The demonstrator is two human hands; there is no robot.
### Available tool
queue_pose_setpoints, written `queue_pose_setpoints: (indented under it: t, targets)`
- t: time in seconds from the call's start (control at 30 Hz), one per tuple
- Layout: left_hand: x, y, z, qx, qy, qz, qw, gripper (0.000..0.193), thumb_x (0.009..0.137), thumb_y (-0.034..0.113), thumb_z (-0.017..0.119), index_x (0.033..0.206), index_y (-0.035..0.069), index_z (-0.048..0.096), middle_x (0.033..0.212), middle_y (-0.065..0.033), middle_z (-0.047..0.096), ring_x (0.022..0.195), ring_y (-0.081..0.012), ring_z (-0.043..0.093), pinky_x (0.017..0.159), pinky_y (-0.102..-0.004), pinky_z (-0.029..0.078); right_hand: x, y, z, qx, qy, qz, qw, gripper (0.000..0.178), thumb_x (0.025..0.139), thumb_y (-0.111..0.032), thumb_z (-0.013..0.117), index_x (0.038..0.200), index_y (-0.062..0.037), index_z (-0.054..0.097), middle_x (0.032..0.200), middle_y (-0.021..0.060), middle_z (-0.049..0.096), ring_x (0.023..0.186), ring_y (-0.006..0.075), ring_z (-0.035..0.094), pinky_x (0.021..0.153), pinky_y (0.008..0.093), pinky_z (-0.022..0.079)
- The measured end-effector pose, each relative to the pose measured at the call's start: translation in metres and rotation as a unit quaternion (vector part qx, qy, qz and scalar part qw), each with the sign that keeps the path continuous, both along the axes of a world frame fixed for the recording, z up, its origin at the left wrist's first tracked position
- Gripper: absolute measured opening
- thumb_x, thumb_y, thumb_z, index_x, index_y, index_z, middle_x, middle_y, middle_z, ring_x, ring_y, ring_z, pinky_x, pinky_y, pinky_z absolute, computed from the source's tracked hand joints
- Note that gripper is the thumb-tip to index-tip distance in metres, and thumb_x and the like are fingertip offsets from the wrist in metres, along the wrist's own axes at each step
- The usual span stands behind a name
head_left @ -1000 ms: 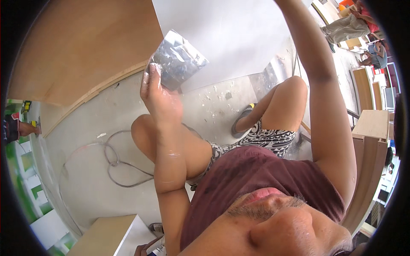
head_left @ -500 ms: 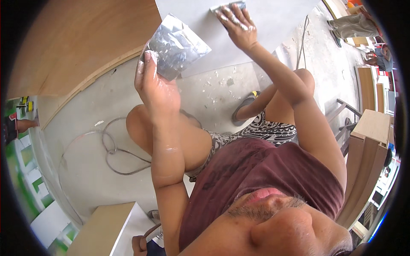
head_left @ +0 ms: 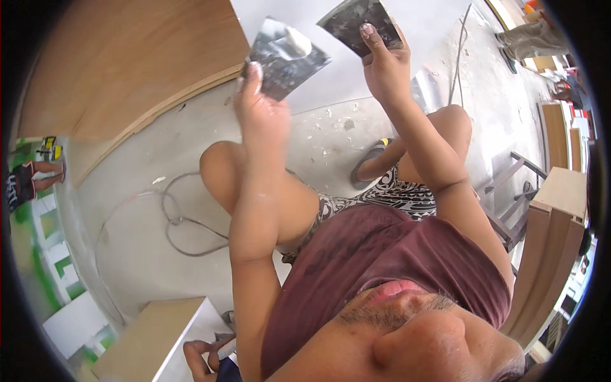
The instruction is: The person applies putty onto a white panel, mixing the paste between metal putty knives and smoothing it onto the surface using the tools and by hand.
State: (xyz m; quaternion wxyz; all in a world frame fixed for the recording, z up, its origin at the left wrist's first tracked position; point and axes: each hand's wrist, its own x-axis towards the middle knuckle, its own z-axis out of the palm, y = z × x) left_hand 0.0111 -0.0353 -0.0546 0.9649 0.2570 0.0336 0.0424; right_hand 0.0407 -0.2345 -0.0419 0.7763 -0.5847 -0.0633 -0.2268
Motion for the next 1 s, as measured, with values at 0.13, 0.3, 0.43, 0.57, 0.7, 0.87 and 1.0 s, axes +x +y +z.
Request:
queue_pose_setpoints:
  t: [0.13,0.3,0.43,0.57,0.7,0.87,1.0]
  targets:
    - [0.001,-0.030,0.005,0.023,0.003,0.018,1.000,0.020,0.101,0.011,0.055,0.116,-0.001,0.058,0.116,-0.0099,0.066,0.106,-0.0193,0.065,0.094,-0.0353,0.054,-0.023,0.019,0.013,0.148,0.050,0.118,0.981,0.027,0.096,-0.014,0.066,0.119,-0.0007,0.058,0.094,0.0009,0.064,0.074,0.0015,0.053,0.051,0.0163,0.037]
    - [-0.001,-0.029,0.009,0.073,-0.028,0.057,0.995,0.022,0.100,0.012,0.059,0.116,-0.003,0.058,0.113,-0.0107,0.065,0.101,-0.0186,0.065,0.093,-0.0363,0.054,-0.036,0.009,0.021,-0.073,0.163,0.190,0.965,0.039,0.100,-0.017,0.062,0.134,-0.0003,0.055,0.106,0.0055,0.067,0.088,0.0073,0.062,0.068,0.0211,0.050]
    - [-0.001,-0.030,0.013,0.091,-0.017,0.069,0.993,0.022,0.100,0.014,0.058,0.114,-0.004,0.058,0.112,-0.0108,0.065,0.100,-0.0184,0.065,0.092,-0.0366,0.054,-0.037,-0.018,0.036,-0.182,0.185,0.205,0.944,0.041,0.101,-0.019,0.060,0.136,0.0003,0.054,0.110,0.0092,0.068,0.089,0.0141,0.068,0.079,0.0308,0.058]
    - [0.005,-0.027,0.011,0.078,-0.023,0.088,0.993,0.022,0.102,0.015,0.054,0.113,-0.004,0.058,0.112,-0.0112,0.064,0.103,-0.0189,0.064,0.092,-0.0372,0.054,-0.019,-0.046,0.040,-0.063,0.136,0.061,0.987,0.038,0.093,-0.016,0.069,0.125,0.0023,0.058,0.098,0.0107,0.071,0.079,0.0170,0.072,0.058,0.0286,0.060]
    - [0.007,-0.035,0.011,0.057,-0.042,0.072,0.995,0.027,0.102,0.014,0.053,0.120,-0.006,0.057,0.115,-0.0120,0.064,0.108,-0.0206,0.063,0.094,-0.0375,0.053,-0.019,-0.040,0.028,-0.122,0.189,0.152,0.962,0.039,0.089,-0.016,0.074,0.120,0.0033,0.060,0.091,0.0093,0.071,0.073,0.0159,0.071,0.052,0.0279,0.059]
    - [-0.004,-0.044,0.012,0.224,-0.058,0.022,0.973,0.040,0.102,0.015,0.053,0.134,-0.010,0.054,0.126,-0.0136,0.063,0.114,-0.0176,0.059,0.101,-0.0312,0.045,-0.020,-0.027,0.028,-0.044,0.224,0.159,0.961,0.039,0.089,-0.016,0.074,0.118,0.0056,0.060,0.091,0.0097,0.070,0.070,0.0165,0.070,0.051,0.0291,0.060]
    - [-0.011,-0.045,0.000,0.346,-0.079,-0.001,0.935,0.041,0.102,0.016,0.055,0.133,-0.010,0.056,0.125,-0.0133,0.063,0.114,-0.0156,0.058,0.102,-0.0286,0.043,-0.001,-0.038,0.031,-0.054,0.179,0.123,0.975,0.037,0.090,-0.016,0.074,0.117,0.0055,0.061,0.093,0.0119,0.071,0.072,0.0175,0.070,0.053,0.0316,0.060]
